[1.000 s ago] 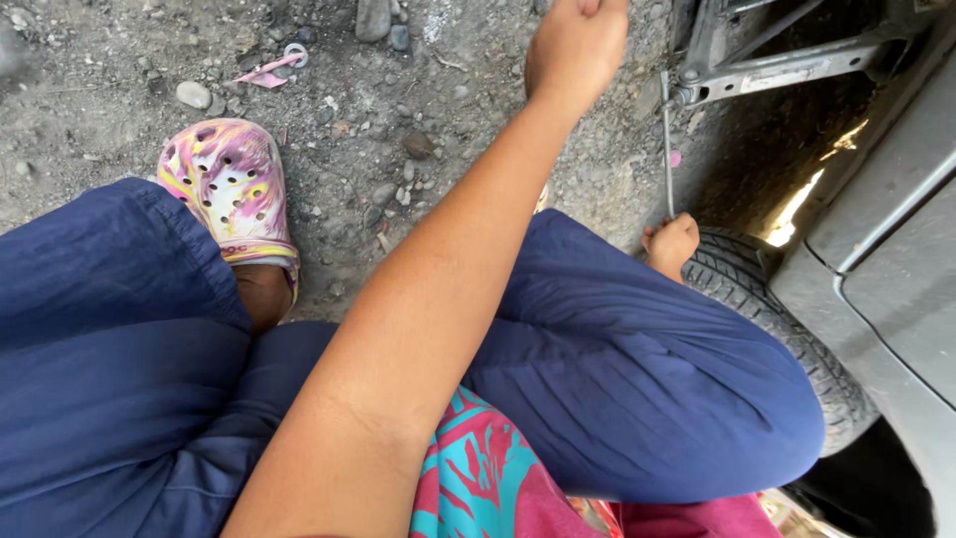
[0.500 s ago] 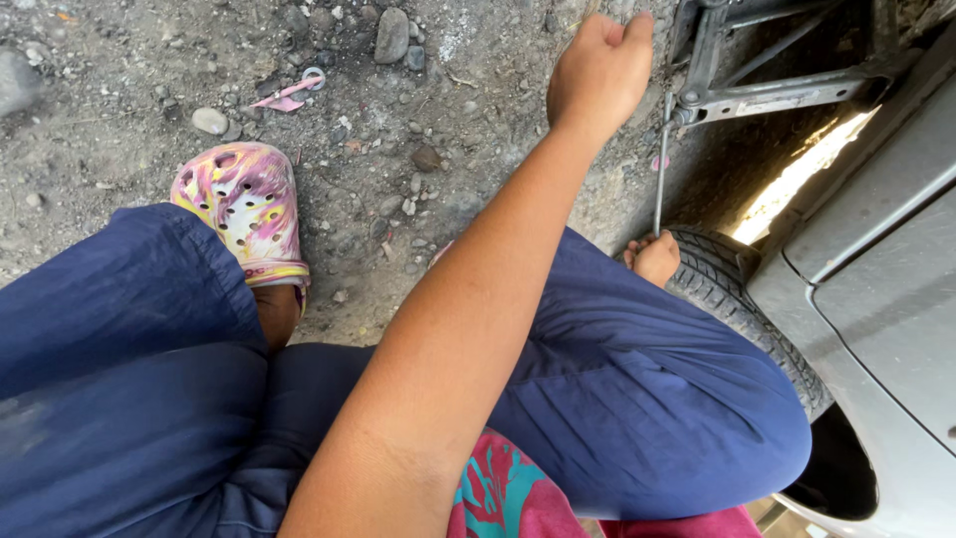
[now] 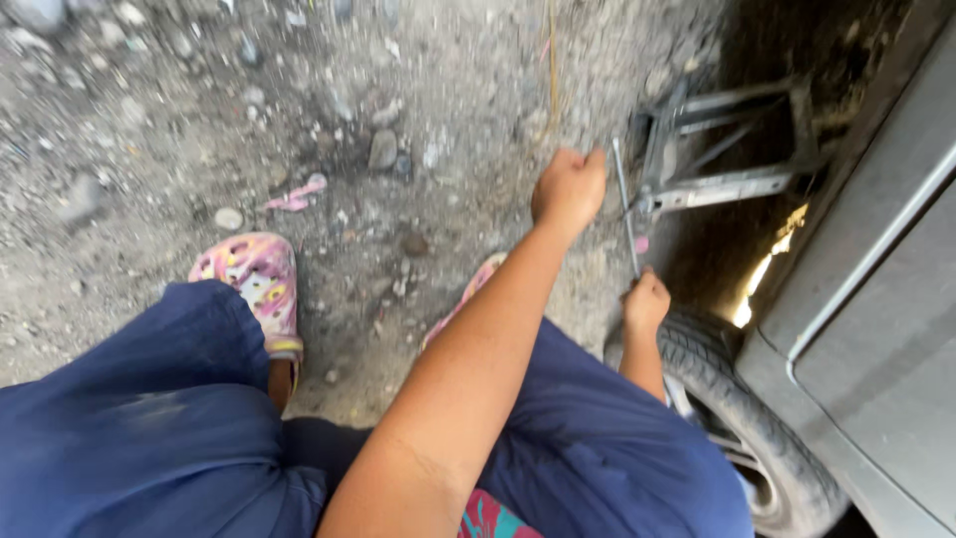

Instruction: The person kneels beside a jacked-up vehicle and uses an L-shaped lug wrench to loosen the lug nuts on a wheel. They then pull the wheel off the hub and set it aside, and continue working near the exposed brake hub with a wrench.

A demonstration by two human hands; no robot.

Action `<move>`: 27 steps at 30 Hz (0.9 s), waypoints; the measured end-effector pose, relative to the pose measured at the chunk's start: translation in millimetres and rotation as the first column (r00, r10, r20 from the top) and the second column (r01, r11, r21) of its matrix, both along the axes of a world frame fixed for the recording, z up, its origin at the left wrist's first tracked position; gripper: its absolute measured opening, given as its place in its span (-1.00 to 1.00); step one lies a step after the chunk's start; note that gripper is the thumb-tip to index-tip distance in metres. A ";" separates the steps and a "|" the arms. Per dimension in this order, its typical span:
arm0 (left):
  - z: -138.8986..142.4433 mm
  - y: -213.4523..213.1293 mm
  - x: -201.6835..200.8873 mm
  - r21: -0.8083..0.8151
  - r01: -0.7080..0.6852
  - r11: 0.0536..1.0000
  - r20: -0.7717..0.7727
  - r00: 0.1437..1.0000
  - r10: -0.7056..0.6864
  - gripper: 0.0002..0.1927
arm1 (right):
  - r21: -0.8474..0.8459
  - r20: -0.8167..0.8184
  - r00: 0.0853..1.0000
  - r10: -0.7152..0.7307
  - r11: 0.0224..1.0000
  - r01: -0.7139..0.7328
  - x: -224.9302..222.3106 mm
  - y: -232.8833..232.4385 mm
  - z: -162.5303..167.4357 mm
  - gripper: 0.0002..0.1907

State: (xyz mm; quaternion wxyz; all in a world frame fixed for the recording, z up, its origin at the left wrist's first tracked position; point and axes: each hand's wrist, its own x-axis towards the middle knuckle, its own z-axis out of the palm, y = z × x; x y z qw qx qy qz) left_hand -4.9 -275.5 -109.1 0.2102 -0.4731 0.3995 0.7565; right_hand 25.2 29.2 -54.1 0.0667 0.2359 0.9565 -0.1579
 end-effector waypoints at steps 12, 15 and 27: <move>-17.2 24.6 -74.8 0.201 -0.401 0.894 -0.172 0.884 0.435 -0.46 | 0.059 0.097 0.879 0.467 0.879 -0.474 -37.8 43.5 -17.5 -0.58; -26.3 32.4 -85.3 0.354 -0.396 0.847 -0.160 0.867 0.472 -0.42 | -0.090 -0.118 0.913 0.390 0.912 -0.401 -26.7 47.4 -30.2 -0.63; 7.6 79.3 -73.0 0.584 -0.262 0.768 -0.282 0.822 0.495 -0.21 | 0.194 -0.482 0.751 0.452 0.891 -0.411 -46.0 -46.7 -89.3 -0.81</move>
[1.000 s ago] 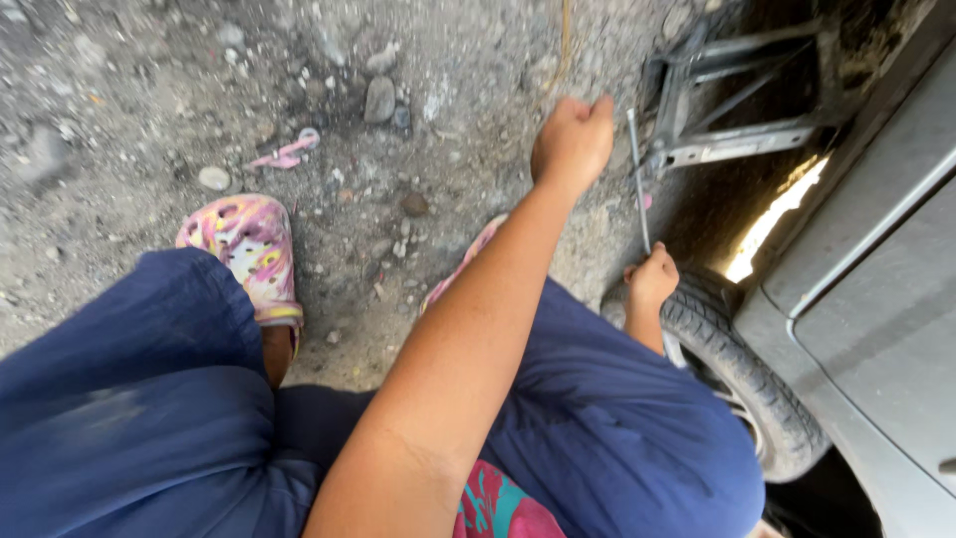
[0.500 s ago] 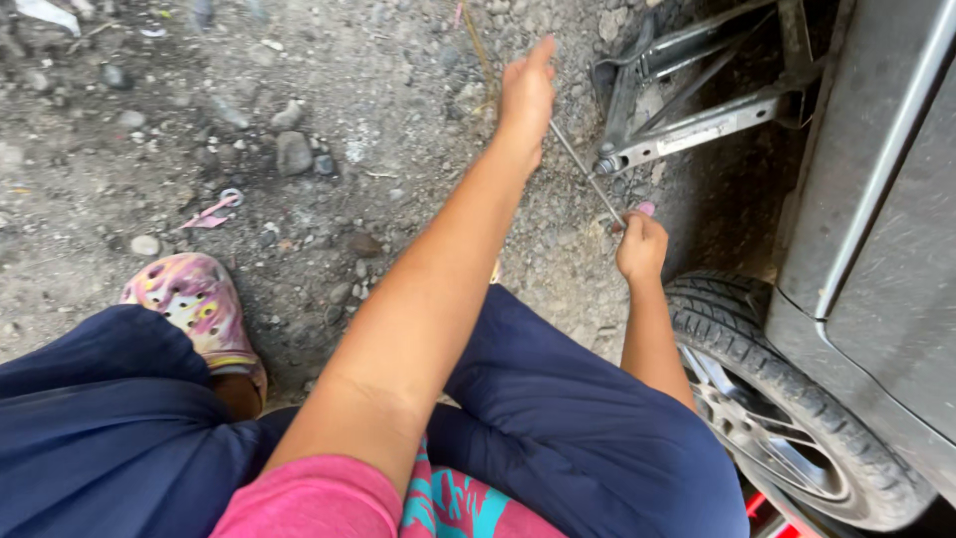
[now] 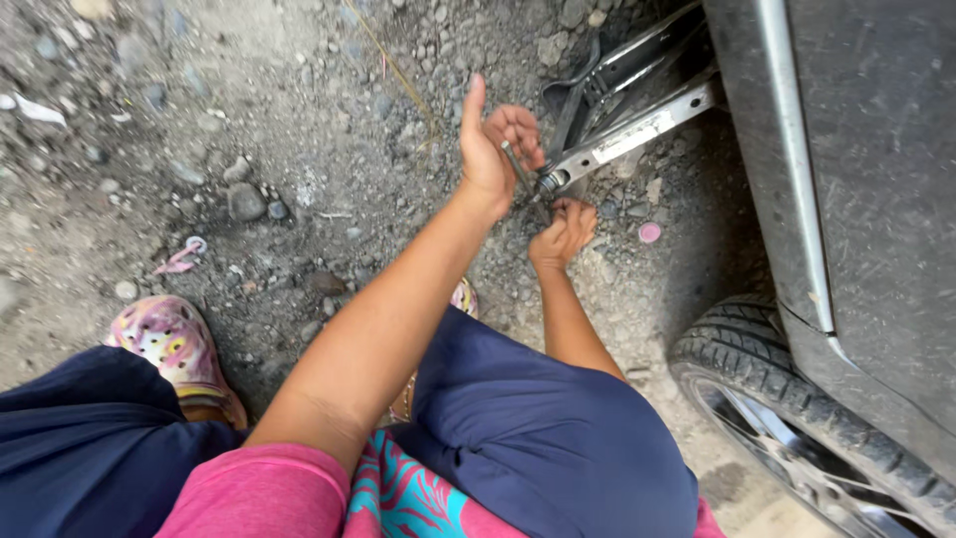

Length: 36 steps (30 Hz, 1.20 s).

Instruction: The person kneels beside a jacked-up vehicle and uses an L-shaped lug wrench to loosen the lug nuts on a wheel. They then pull the wheel off the hub and set it aside, and continue working near the exposed brake hub with a wrench.

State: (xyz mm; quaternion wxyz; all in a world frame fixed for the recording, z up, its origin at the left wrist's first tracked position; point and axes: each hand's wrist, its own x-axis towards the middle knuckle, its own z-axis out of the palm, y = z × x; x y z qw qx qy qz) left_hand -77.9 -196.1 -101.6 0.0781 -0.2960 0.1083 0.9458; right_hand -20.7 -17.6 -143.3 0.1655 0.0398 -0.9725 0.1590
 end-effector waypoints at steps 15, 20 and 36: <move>16.8 -119.4 -60.5 0.077 -0.066 0.995 -0.200 0.976 0.081 -0.25 | -0.883 0.111 0.958 -0.265 0.416 0.217 -14.0 7.0 89.2 -0.83; 55.6 -91.4 -61.0 0.025 -0.024 0.999 -0.301 0.953 0.031 -0.20 | -0.683 -0.053 0.961 0.270 0.692 -0.232 -62.8 -28.9 159.7 -0.84; 58.1 -39.8 -38.3 0.244 -0.136 0.960 -0.151 0.973 0.176 -0.12 | -0.867 0.464 0.463 0.755 0.494 0.064 -117.8 -132.8 194.4 -0.72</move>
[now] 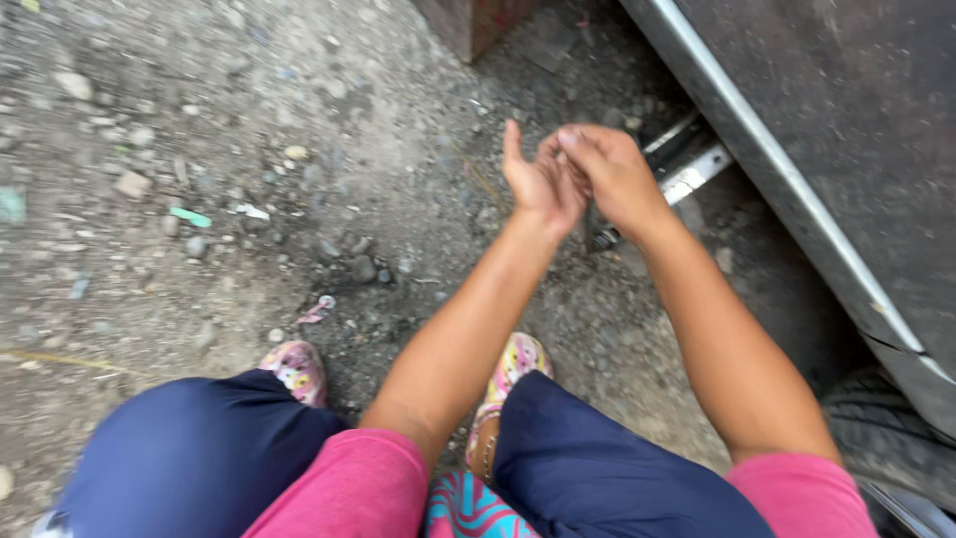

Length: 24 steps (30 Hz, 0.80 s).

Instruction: The person kneels beside a jacked-up vehicle and uses an L-shaped lug wrench to loosen the lug nuts on a wheel. They then pull the wheel off the hub and set it aside, and continue working near the exposed brake hub with a wrench.

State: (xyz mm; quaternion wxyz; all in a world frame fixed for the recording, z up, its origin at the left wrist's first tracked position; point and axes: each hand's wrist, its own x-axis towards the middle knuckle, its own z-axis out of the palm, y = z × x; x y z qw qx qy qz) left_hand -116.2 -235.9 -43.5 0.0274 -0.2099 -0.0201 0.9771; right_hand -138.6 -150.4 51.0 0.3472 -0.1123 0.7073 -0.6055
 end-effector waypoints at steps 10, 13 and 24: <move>60.6 175.5 78.8 -0.709 0.132 0.692 -0.228 0.886 -0.403 -0.62 | -0.684 -0.056 0.853 -0.519 0.642 0.346 143.5 196.6 -28.0 -0.52; 62.9 211.8 115.4 -0.618 0.449 0.646 -0.089 0.776 -0.625 -0.55 | -0.669 0.267 0.566 -0.780 0.273 0.691 162.8 233.0 -83.3 -0.65; -46.3 64.0 26.6 -0.996 -0.084 0.001 -0.084 0.994 0.064 -0.89 | 0.377 -0.628 0.559 -0.541 0.417 0.827 160.1 249.1 -135.4 -0.74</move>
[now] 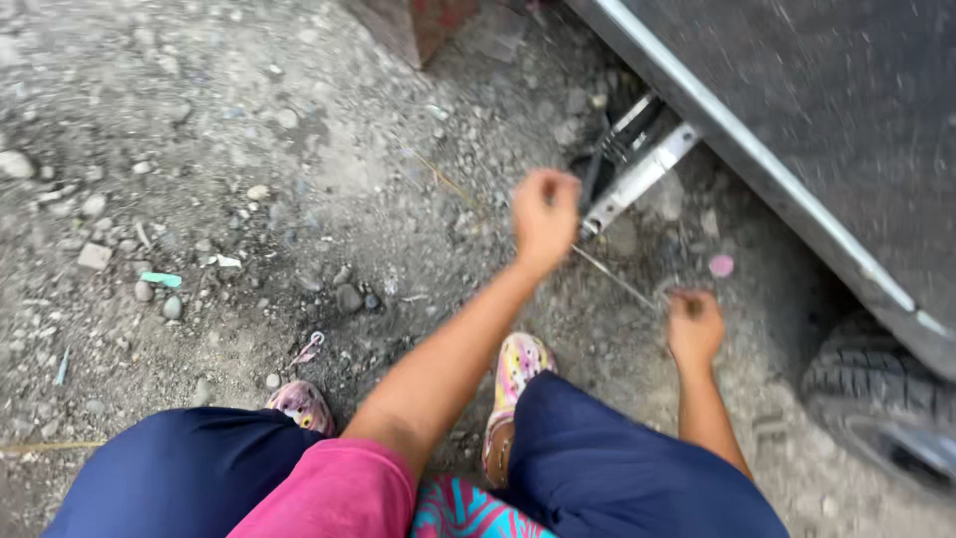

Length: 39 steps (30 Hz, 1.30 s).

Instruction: The person kneels beside a jacked-up vehicle and uses an L-shaped lug wrench to loosen the lug nuts on a wheel. They then pull the wheel off the hub and set it aside, and continue working near the exposed brake hub with a wrench.

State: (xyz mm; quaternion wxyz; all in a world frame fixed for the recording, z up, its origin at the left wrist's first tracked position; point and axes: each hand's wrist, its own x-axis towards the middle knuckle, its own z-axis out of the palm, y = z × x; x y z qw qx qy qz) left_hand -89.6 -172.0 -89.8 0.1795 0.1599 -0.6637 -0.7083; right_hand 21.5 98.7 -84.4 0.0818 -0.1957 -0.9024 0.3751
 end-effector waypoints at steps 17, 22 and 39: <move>-36.0 -2.8 12.3 0.444 0.092 0.891 0.250 0.942 -0.222 -0.68 | 0.706 -0.180 0.943 0.280 0.704 -0.075 -37.4 -105.3 35.6 -0.44; -36.2 1.4 13.7 0.533 0.102 0.840 0.108 0.977 -0.186 -0.72 | 0.556 -0.028 0.999 -0.018 0.831 0.031 -27.5 -113.9 38.1 -0.56; -41.7 -99.7 -31.5 0.983 -0.181 -0.021 0.176 0.975 -0.138 -0.49 | -0.209 -0.311 0.914 0.262 0.919 -0.334 -45.6 -157.1 50.2 -0.75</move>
